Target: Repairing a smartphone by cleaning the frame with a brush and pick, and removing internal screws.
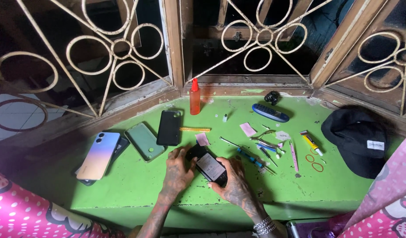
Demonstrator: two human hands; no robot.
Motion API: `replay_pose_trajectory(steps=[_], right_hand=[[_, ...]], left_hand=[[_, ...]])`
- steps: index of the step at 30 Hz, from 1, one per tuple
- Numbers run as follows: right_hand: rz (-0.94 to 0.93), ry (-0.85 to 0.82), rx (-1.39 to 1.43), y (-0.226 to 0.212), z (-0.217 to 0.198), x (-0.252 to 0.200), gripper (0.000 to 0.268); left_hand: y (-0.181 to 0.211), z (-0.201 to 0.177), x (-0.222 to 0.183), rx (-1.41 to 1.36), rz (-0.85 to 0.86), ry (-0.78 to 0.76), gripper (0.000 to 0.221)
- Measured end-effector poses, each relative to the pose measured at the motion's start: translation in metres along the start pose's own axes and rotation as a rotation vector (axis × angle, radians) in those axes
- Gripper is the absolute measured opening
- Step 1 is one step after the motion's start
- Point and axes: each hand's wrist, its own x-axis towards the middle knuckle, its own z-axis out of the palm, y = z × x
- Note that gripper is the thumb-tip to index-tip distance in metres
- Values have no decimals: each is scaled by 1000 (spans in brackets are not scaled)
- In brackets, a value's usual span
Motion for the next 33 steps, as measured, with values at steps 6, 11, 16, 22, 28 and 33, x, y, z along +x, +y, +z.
replay_pose_trajectory(steps=[6,11,16,22,28,33], right_hand=[[-36,-72,56,1,-12,5,77],[-120,-127,175,3,-27,11,74],[-204,-182,211,5,-42,20,68],[-98,-313,412,25,-36,21,68],[10,-329,462,28,-37,16,70],[-10,-278,461,25,-41,17,76]], left_hand=[[2,-5,2,-22,14,42,54],[6,-12,-5,-95,-96,10,51],[-1,-14,-21,-72,-86,-23,55],[-2,-10,-43,20,-175,-98,70],[13,-25,-42,174,-108,-78,67],[47,-41,-22,70,260,-89,60]])
